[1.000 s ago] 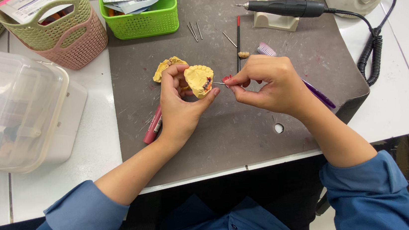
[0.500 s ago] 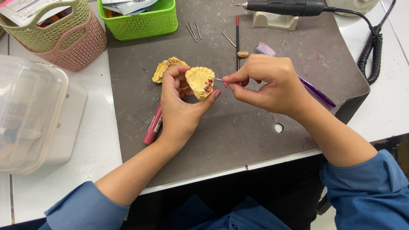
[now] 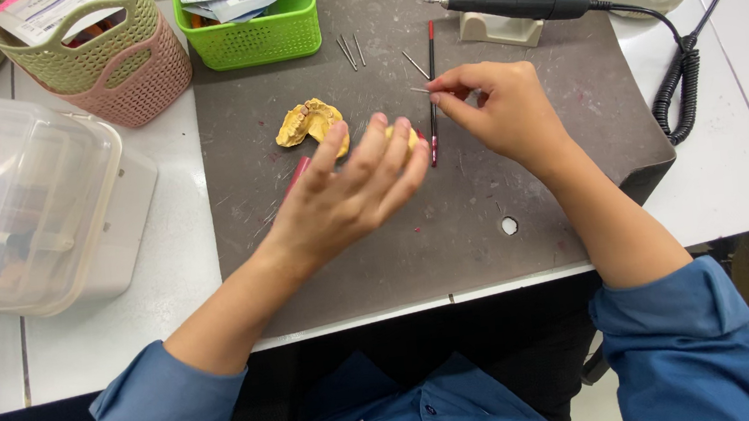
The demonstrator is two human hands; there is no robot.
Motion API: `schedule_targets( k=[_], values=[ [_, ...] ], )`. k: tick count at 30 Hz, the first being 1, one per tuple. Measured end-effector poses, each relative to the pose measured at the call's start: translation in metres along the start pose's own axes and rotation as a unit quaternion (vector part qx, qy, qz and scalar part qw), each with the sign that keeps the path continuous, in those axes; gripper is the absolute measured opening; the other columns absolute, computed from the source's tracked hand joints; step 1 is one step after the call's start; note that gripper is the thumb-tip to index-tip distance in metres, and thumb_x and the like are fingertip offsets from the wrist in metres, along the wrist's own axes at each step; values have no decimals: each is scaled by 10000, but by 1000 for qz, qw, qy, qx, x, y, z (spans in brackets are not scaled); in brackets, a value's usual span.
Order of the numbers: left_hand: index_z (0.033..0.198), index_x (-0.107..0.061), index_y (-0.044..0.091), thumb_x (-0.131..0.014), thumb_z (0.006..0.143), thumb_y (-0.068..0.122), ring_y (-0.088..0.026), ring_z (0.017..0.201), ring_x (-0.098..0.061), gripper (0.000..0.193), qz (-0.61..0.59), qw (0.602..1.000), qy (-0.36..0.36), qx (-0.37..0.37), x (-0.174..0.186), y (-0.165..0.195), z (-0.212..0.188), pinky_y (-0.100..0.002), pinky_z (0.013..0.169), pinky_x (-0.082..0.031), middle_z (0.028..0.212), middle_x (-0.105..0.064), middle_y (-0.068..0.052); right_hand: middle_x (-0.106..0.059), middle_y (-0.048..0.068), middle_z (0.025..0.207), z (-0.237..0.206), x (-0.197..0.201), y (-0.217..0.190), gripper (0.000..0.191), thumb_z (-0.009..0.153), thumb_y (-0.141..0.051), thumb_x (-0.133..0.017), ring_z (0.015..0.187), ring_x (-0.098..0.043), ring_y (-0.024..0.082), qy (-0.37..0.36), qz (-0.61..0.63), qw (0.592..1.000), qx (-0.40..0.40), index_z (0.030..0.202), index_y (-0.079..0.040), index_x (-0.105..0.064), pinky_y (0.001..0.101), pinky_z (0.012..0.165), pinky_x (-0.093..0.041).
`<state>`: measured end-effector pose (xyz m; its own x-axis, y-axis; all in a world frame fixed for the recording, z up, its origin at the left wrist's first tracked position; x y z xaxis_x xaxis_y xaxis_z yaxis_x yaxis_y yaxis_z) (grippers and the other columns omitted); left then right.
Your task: The person applies red and blue marking material to a yellow dental cast, then uses a rotary handpiece to grind and shape a small tooth-shaped object. The person changes the rotary bit mid-task and continues grinding the object.
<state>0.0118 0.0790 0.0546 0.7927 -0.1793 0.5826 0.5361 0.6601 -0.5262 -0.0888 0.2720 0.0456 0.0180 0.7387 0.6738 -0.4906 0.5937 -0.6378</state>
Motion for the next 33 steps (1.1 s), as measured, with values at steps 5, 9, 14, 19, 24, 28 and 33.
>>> schedule_targets(
  k=[5,9,14,19,24,28,33],
  values=[
    [1407,-581,199,-807,958,196,-172,1255,-619,503,-102,991,-25,79,-16,-43,-8,-479,1224,-254,1318,-689,25,-752,95,1114,3,-6,-16,160,902,-71,-727,816,-710,146,-4,-10,998,56,1059,-59,-753,249,589,-489],
    [1387,-555,106,-887,840,140,-211,1155,-637,641,-346,905,-26,244,-28,-65,-20,-444,1087,-382,1214,-689,-43,-756,66,960,5,-5,-11,160,953,-128,-754,762,-696,123,-2,-10,1000,-4,1104,-76,-759,238,637,-506],
    [1380,-506,66,-844,828,60,-170,1090,-673,648,-611,700,-53,366,-49,-41,-28,-305,914,-543,1211,-687,-92,-746,60,814,1,-10,0,174,993,-257,-774,694,-672,193,-64,-60,995,-45,975,-84,-778,318,630,-506],
    [1370,-451,56,-828,824,73,-181,1040,-699,664,-704,590,-109,381,-62,-16,-35,-289,912,-551,1205,-716,-120,-697,77,830,-8,-25,-19,149,923,-241,-745,756,-656,281,-67,-144,978,138,955,-101,-780,417,742,-541],
    [1341,-487,63,-835,789,120,-286,1246,-620,654,-610,726,-146,282,-52,-1,-34,-392,1047,-472,1374,-636,-143,-693,97,878,-3,-15,5,166,990,-232,-708,787,-660,275,-5,-158,987,-35,991,-76,-765,417,713,-521],
    [1364,-498,79,-883,740,223,-350,1330,-502,747,-520,800,-166,250,-43,-2,-34,-462,1089,-386,1478,-531,-168,-698,88,928,-3,-8,16,163,1035,-215,-670,839,-653,269,7,-146,987,-70,1068,-79,-753,425,767,-522],
    [1350,-546,48,-874,772,336,-348,1243,-550,723,-527,807,-85,252,-28,-13,-27,-467,1035,-404,1344,-609,-161,-711,77,1094,-2,-14,11,184,979,-163,-715,1029,-634,284,-11,-161,985,61,1138,-83,-759,425,875,-530]
  ],
)
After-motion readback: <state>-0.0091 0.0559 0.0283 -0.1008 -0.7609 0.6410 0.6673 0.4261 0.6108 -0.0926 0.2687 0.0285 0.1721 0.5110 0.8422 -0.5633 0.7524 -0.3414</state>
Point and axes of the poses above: each hand's wrist, its own z-axis towards the middle knuckle, its own x-axis out of the back of the hand, y = z × x, the point moved 6 cm from there along z, towards the middle knuckle
